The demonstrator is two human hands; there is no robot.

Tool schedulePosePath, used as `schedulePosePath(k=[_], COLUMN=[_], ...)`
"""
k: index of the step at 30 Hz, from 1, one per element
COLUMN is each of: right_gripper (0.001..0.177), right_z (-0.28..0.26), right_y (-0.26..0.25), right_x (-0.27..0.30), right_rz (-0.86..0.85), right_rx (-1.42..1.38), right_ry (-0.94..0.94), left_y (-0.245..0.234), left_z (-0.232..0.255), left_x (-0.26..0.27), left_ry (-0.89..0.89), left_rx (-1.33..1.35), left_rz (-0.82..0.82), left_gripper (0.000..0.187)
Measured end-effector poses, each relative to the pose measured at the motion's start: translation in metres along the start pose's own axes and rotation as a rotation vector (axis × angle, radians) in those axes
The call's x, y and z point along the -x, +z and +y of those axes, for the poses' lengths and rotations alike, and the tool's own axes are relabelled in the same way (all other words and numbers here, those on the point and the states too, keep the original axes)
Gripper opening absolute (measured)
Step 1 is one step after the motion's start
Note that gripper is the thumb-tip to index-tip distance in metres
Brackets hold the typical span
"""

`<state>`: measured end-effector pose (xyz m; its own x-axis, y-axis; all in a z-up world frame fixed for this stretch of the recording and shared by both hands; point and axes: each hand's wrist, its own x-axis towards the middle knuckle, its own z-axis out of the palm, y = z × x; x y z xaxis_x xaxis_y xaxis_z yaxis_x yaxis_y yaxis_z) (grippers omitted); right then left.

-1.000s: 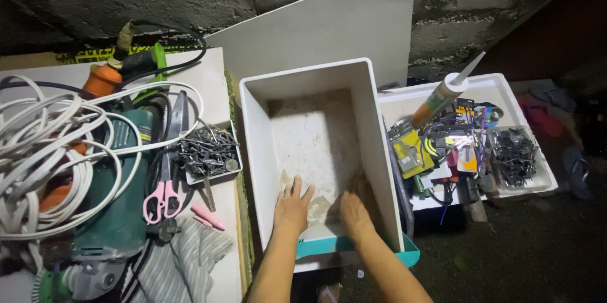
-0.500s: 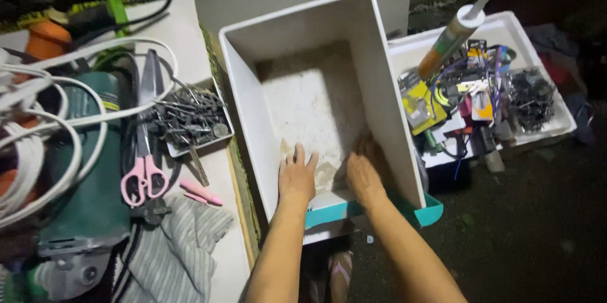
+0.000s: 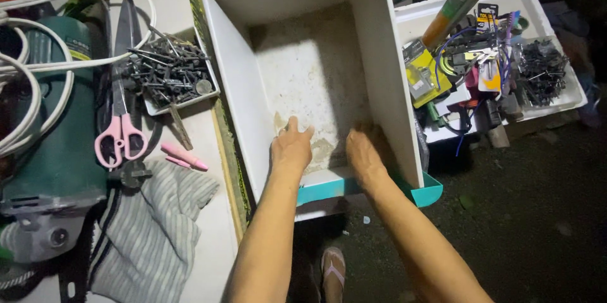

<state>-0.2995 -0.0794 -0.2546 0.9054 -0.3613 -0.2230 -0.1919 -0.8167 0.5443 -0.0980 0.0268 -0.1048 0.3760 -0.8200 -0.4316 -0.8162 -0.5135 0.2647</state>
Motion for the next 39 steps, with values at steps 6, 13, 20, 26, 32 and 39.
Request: schedulePosePath(k=[6,13,20,26,32,39], right_gripper=[0.028,0.033,0.020,0.029,0.029,0.033], right_z=[0.003,-0.005,0.034,0.037,0.050,0.037], right_y=[-0.005,0.027,-0.096,-0.139,-0.151,-0.128], right_x=[-0.003,-0.005,-0.015,-0.027,-0.028,-0.027], right_rz=[-0.202,-0.119,-0.515,-0.496,-0.190,-0.298], right_rx=[0.026,-0.403,-1.074,-1.415,-1.509,-1.607], right_ry=[-0.092,0.115,0.408,0.347,0.462,0.314], left_y=[-0.010,0.029,0.025,0.032,0.015,0.016], left_z=[0.000,-0.008,0.000,0.001,0.007,0.000], left_x=[-0.002,-0.016,-0.013,-0.023,-0.022,-0.024], left_ry=[-0.123,-0.199,-0.271,-0.338,-0.252,-0.184], left_rx=[0.126,0.147,0.145,0.276,0.395,0.304], left_rz=[-0.037,-0.259,-0.414,-0.476,-0.250,-0.350], left_gripper=[0.045,0.046,0.061,0.076,0.054,0.030])
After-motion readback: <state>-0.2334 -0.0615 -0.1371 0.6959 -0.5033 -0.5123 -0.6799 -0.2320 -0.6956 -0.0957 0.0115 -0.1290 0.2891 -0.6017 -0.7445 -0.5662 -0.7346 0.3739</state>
